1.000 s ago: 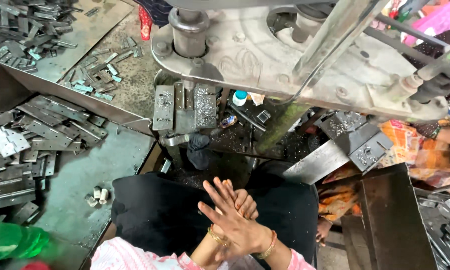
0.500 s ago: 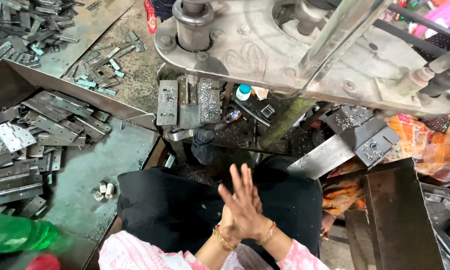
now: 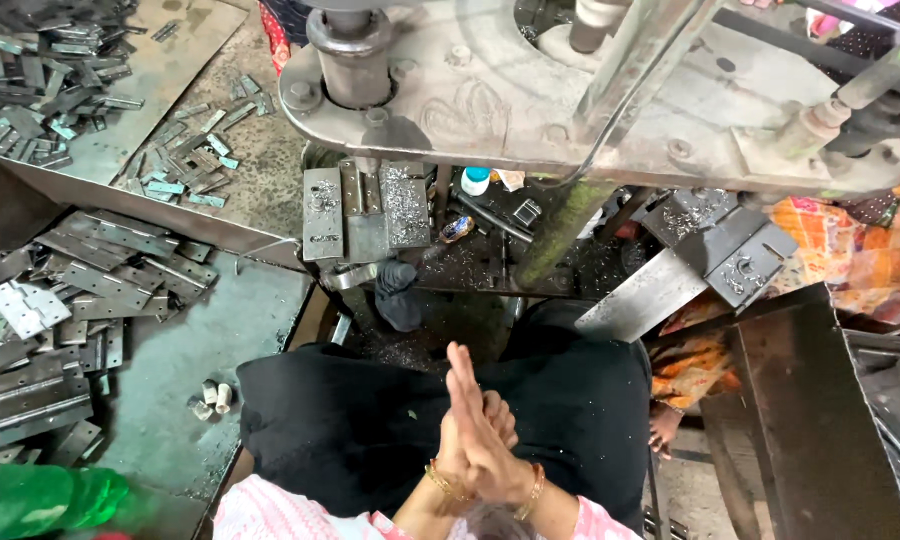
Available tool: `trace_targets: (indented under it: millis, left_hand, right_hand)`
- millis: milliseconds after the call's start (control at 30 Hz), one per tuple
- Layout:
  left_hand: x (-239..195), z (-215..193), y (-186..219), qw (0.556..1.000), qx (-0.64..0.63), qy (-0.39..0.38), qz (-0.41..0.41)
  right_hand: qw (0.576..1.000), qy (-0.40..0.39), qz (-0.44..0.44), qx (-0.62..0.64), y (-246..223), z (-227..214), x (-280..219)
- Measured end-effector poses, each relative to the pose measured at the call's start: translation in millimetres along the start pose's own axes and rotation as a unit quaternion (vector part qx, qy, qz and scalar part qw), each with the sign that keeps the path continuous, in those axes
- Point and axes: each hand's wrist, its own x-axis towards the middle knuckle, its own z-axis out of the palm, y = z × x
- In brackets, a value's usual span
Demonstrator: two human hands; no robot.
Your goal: The person sits at a metal fabrication workstation and handles metal hinges. They wipe the hinges with a pink cloth, pick up small green items, and place the hinges into a metal container.
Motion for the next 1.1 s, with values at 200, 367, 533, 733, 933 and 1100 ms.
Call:
trace_targets:
  millis: [200, 367, 533, 733, 933, 1100]
  left_hand:
    - [5.7, -0.8, 0.3, 0.997, 0.002, 0.038, 0.073]
    - [-1.3, -42.1, -15.9, 0.995, -0.019, -0.037, 0.095]
    - [-21.4, -29.9, -21.3, 0.997, 0.077, 0.005, 0.015]
    - [-33.4, 65.7, 3.3, 0.961, 0.062, 0.270, -0.008]
    - [-40.3, 106.3, 10.3, 0.937, 0.097, 0.332, 0.046]
    - [-41.8, 84.8, 7.9, 0.913, 0.133, 0.383, 0.049]
  right_hand:
    - [0.973, 0.092, -0.076, -0.200, 27.7, -13.8, 30.9]
    - [0.940, -0.016, -0.208, -0.270, 33.1, -12.1, 11.7]
    - [0.961, -0.097, -0.184, -0.182, 23.7, 4.5, -19.8]
    - [0.997, -0.026, -0.053, 0.048, 27.4, 14.9, -38.5]
    - [0.934, 0.182, 0.129, 0.280, 10.6, 38.6, -6.4]
    - [0.969, 0.211, 0.023, 0.124, -30.2, 16.6, 28.6]
